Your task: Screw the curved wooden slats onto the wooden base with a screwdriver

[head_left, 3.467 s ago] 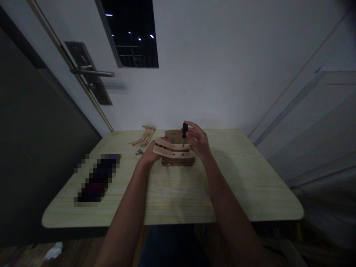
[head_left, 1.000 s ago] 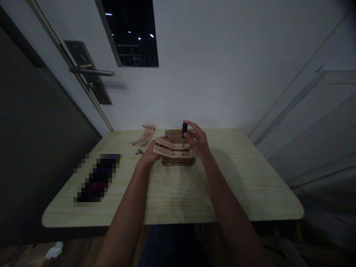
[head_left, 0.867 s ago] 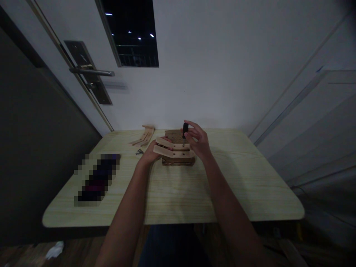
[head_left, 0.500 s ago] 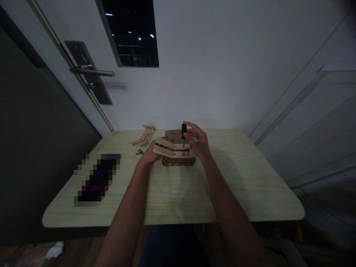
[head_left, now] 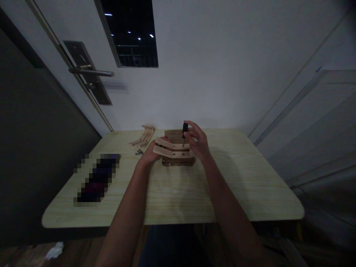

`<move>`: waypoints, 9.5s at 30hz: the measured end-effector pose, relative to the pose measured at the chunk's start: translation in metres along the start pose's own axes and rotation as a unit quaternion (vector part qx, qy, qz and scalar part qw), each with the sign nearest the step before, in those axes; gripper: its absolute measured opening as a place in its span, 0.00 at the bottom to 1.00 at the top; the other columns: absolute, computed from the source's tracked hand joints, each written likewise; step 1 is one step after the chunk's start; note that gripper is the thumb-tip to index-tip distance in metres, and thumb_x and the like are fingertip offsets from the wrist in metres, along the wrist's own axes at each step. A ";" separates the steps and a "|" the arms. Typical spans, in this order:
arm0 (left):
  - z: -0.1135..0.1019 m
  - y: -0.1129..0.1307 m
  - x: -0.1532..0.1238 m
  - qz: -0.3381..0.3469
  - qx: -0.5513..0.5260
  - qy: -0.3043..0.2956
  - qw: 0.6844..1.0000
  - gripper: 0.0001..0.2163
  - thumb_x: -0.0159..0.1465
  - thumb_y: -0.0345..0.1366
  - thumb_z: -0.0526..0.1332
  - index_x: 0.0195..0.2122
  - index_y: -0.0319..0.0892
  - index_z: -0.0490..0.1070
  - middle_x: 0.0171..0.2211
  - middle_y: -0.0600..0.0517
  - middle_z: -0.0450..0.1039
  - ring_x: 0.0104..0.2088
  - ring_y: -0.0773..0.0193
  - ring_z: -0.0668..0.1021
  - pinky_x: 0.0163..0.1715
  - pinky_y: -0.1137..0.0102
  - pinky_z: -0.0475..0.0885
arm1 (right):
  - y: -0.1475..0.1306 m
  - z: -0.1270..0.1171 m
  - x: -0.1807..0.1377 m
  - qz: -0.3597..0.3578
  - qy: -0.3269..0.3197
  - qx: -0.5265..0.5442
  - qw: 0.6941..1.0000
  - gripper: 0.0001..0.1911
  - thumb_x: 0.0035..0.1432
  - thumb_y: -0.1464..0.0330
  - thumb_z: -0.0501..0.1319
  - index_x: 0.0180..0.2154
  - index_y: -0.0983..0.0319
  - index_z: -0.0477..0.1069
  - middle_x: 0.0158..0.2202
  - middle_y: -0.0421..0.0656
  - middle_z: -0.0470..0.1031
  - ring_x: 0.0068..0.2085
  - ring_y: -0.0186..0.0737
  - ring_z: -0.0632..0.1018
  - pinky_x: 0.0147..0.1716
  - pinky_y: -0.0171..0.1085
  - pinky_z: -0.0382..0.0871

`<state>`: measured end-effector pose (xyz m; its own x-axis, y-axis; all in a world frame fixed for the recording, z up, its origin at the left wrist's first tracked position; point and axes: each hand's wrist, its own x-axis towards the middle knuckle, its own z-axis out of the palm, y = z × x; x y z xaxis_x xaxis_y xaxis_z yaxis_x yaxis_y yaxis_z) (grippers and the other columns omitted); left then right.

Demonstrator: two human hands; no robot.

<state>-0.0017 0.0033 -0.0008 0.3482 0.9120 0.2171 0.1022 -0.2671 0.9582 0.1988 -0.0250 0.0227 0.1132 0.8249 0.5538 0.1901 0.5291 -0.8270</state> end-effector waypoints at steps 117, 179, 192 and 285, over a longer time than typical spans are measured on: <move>0.000 -0.005 0.002 -0.004 -0.019 -0.008 1.000 0.20 0.44 0.40 0.73 0.36 0.38 0.74 0.33 0.49 0.78 0.35 0.57 0.79 0.37 0.64 0.75 | 0.003 -0.004 0.002 -0.010 -0.029 0.035 0.999 0.24 0.57 0.57 0.63 0.54 0.52 0.70 0.48 0.43 0.78 0.45 0.41 0.80 0.50 0.46 0.75; -0.001 0.000 0.000 0.020 0.005 -0.008 1.000 0.16 0.45 0.39 0.72 0.33 0.38 0.75 0.37 0.46 0.79 0.40 0.55 0.80 0.39 0.65 0.75 | 0.007 -0.005 0.003 -0.006 -0.028 0.073 0.997 0.24 0.57 0.56 0.64 0.54 0.55 0.69 0.38 0.43 0.79 0.40 0.42 0.81 0.47 0.47 0.76; 0.000 0.002 0.000 -0.006 0.006 -0.013 1.000 0.17 0.45 0.40 0.71 0.34 0.39 0.74 0.34 0.50 0.78 0.36 0.59 0.79 0.39 0.67 0.75 | 0.004 -0.004 0.003 0.012 0.009 0.051 0.999 0.22 0.54 0.60 0.66 0.51 0.54 0.73 0.41 0.42 0.79 0.39 0.39 0.81 0.45 0.46 0.78; -0.001 -0.003 0.001 -0.002 -0.035 -0.020 0.999 0.17 0.47 0.40 0.71 0.35 0.38 0.75 0.31 0.49 0.79 0.31 0.61 0.79 0.34 0.67 0.75 | 0.009 -0.004 0.000 0.008 -0.013 0.030 0.999 0.23 0.59 0.56 0.62 0.55 0.51 0.67 0.41 0.42 0.76 0.40 0.41 0.81 0.45 0.45 0.76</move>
<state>-0.0021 0.0052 -0.0032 0.3857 0.8993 0.2063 0.0381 -0.2389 0.9703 0.2048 -0.0209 0.0162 0.0901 0.8375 0.5389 0.1288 0.5268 -0.8402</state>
